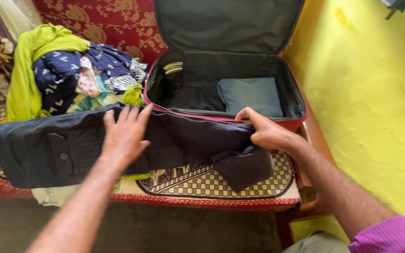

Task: The person folds a pair of light blue jeans and places them into an open red suitcase. They then pick up a pair of dark trousers, fold them, and place them into the suitcase as well.

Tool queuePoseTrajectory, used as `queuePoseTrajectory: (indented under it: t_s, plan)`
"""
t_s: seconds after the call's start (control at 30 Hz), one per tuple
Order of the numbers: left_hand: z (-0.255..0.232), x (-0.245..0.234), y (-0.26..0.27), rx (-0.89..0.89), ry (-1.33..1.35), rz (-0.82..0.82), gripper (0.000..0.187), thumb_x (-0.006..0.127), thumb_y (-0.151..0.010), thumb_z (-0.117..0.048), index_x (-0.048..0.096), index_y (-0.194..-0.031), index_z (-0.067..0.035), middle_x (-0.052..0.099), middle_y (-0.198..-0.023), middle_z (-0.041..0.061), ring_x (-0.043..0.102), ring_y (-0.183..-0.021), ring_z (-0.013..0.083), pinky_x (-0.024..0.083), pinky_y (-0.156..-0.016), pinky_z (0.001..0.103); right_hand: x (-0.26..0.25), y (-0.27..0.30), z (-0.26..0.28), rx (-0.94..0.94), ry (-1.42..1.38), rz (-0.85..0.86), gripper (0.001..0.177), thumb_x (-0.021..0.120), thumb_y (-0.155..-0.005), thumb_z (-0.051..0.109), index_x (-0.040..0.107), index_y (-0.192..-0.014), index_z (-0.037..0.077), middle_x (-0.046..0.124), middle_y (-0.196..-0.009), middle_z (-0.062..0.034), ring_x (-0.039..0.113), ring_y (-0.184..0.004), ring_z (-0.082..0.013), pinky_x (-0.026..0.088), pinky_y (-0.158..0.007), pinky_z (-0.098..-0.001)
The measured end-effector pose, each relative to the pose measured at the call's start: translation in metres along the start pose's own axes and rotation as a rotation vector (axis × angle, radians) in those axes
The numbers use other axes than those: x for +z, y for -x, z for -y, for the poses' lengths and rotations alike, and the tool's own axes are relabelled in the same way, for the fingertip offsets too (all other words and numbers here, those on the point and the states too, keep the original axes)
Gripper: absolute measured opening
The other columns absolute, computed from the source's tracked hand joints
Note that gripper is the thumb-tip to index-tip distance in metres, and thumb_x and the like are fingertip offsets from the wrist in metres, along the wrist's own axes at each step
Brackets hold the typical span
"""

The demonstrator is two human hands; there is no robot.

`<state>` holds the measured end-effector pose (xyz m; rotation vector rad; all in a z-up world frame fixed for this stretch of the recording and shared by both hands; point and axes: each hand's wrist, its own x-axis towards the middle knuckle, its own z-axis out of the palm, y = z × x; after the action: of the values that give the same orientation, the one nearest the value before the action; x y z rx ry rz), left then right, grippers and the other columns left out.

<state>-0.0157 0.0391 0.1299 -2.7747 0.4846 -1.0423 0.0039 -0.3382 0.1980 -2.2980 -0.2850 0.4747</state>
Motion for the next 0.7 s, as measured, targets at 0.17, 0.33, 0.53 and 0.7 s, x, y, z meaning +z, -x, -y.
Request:
queuePoseTrajectory:
  t_s: [0.17,0.33,0.53,0.7]
  plan:
    - [0.059,0.014,0.035,-0.116,0.280,0.586,0.046,0.084,-0.080,-0.028,0.069,-0.124,-0.021,0.065,-0.117,0.000,0.060,-0.123,0.0240,0.040,-0.114,0.054,0.001,0.012,-0.011,0.119,0.508,0.027,0.053,0.058,-0.074,-0.007,0.065,-0.123,0.013,0.076,-0.112,-0.0182,0.073,-0.108,-0.0298,0.055,-0.092,-0.0412]
    - [0.070,0.012,0.040,-0.149,0.332,0.082,0.069,0.081,-0.071,-0.028,0.055,-0.133,-0.010,0.053,-0.138,0.016,0.048,-0.129,0.0390,0.040,-0.100,0.060,0.011,0.011,-0.033,0.261,0.757,0.058,0.047,0.066,-0.077,0.000,0.074,-0.120,0.017,0.075,-0.112,-0.0158,0.071,-0.110,-0.0319,0.056,-0.093,-0.0456]
    - [0.131,0.017,0.048,-0.316,-0.022,0.554,0.092,0.087,-0.066,-0.041,0.049,-0.149,-0.024,0.059,-0.138,0.006,0.053,-0.131,0.0256,0.026,-0.108,0.071,-0.003,0.004,-0.063,0.261,0.715,-0.001,0.053,0.066,-0.077,-0.001,0.072,-0.127,0.017,0.075,-0.117,-0.0176,0.071,-0.114,-0.0307,0.056,-0.097,-0.0424]
    - [0.190,0.040,0.065,-0.251,-0.118,0.679,0.054,0.074,-0.092,-0.026,0.063,-0.144,-0.036,0.076,-0.121,0.001,0.068,-0.122,0.0204,0.029,-0.121,0.062,-0.001,-0.008,-0.086,0.472,0.874,0.086,0.040,0.060,-0.085,0.001,0.074,-0.122,0.010,0.075,-0.117,-0.0166,0.072,-0.113,-0.0314,0.059,-0.093,-0.0443]
